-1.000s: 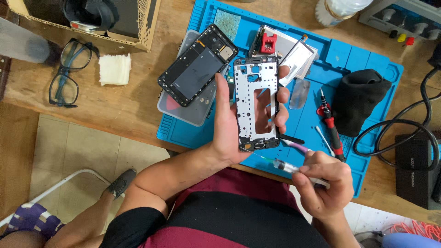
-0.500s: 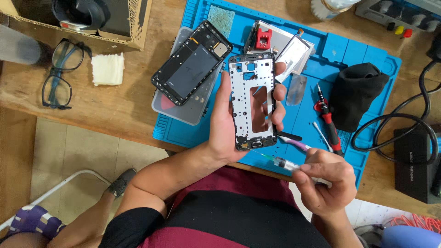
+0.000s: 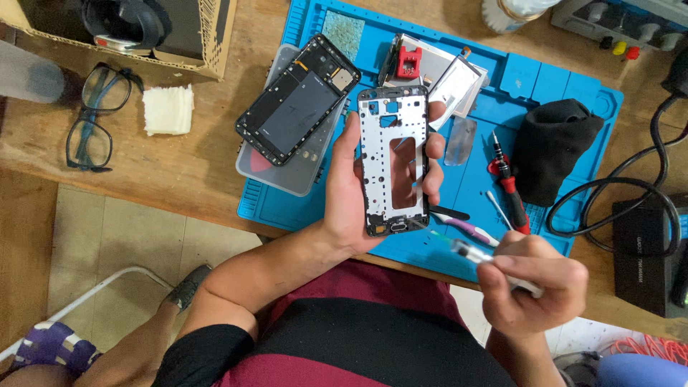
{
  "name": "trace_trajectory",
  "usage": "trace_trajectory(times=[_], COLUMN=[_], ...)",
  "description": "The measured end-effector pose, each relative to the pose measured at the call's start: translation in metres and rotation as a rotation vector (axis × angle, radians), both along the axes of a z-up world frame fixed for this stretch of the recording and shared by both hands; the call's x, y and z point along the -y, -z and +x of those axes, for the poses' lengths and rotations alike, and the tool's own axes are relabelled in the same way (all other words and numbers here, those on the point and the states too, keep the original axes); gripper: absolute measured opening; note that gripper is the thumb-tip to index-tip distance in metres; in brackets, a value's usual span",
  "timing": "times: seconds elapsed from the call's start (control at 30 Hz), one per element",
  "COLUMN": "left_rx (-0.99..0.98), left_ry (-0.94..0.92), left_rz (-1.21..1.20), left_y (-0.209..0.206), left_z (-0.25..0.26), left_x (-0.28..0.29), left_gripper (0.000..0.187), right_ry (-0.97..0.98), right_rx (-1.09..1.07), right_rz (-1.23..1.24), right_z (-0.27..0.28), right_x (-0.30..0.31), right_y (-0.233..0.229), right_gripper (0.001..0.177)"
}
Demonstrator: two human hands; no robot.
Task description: The person cleans the interior frame of a disassembled smartphone using a toothbrush and a syringe. They repeatedly brush the frame and apply liquid from the syringe to various areas, then continue brushing to remove residue.
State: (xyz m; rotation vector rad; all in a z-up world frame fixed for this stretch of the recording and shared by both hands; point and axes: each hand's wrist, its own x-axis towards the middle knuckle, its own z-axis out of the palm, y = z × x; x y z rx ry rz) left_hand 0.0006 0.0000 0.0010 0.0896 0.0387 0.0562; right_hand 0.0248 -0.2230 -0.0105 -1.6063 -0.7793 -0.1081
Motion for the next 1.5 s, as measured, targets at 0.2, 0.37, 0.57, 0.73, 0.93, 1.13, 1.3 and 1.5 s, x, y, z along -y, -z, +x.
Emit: trace_trajectory(times=[0.2,0.37,0.57,0.73,0.93,1.13,1.3,1.5], left_rx=[0.014,0.018,0.047,0.045,0.045,0.056,0.036,0.048], left_ry=[0.088,0.244,0.332,0.34,0.338,0.334,0.332,0.322], left_rz=[-0.064,-0.162,-0.166,-0.14,-0.172,-0.136,-0.127,-0.124], left_y=[0.003,0.007,0.007,0.0,0.001,0.0,0.0,0.0], left_z=[-0.001,-0.003,-0.004,-0.006,-0.005,-0.004,-0.005,-0.004], left_x=[0.002,0.004,0.008,0.004,0.008,0.008,0.01,0.011], left_gripper=[0.075,0.075,0.073,0.066,0.07,0.067,0.07,0.07], right_ry=[0.073,-0.092,-0.197,-0.246,-0.252,-0.255,-0.272,-0.264], right_rx=[0.012,-0.049,-0.214,-0.207,-0.208,-0.204,-0.218,-0.177], right_rz=[0.07,0.029,-0.131,-0.118,-0.12,-0.104,-0.116,-0.07], right_z=[0.008,0.021,0.024,0.024,0.024,0.027,0.028,0.029], right_x=[-0.009,-0.01,-0.021,-0.022,-0.024,-0.021,-0.022,-0.022], right_y=[-0.001,-0.015,-0.038,-0.037,-0.033,-0.036,-0.035,-0.032], right_gripper=[0.024,0.021,0.033,0.031,0.031,0.032,0.031,0.028])
